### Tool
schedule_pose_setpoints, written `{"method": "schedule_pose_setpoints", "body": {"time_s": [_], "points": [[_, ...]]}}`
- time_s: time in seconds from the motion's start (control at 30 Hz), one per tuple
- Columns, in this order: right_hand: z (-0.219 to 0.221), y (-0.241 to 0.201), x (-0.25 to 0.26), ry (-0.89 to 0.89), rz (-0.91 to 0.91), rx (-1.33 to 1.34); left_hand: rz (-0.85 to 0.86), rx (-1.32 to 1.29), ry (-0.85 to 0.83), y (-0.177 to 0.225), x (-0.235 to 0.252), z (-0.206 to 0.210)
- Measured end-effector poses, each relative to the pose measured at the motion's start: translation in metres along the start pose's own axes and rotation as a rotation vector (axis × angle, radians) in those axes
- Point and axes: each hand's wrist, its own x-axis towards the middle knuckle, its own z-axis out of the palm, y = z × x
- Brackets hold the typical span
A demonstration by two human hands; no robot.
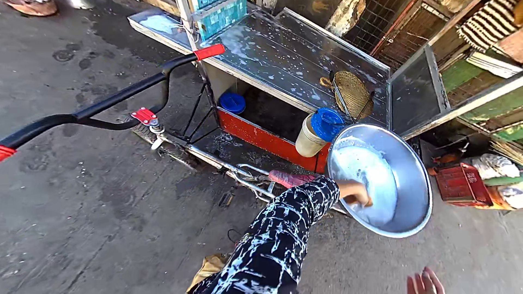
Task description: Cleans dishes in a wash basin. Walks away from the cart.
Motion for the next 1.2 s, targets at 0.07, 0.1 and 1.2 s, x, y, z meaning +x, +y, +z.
{"method": "schedule_pose_setpoints", "body": {"time_s": [0.07, 0.1, 1.2], "points": [[0.007, -0.001, -0.007, 0.021, 0.182, 0.225, 0.004, -0.489, -0.039, -0.013, 0.016, -0.003], [0.011, 0.000, -0.008, 0.041, 0.226, 0.301, 0.007, -0.707, -0.066, -0.014, 0.019, -0.006], [0.158, 0.087, -0.190, -0.007, 0.582, 0.005, -0.433, 0.369, 1.045, -0.557, -0.332, -0.079]]}}
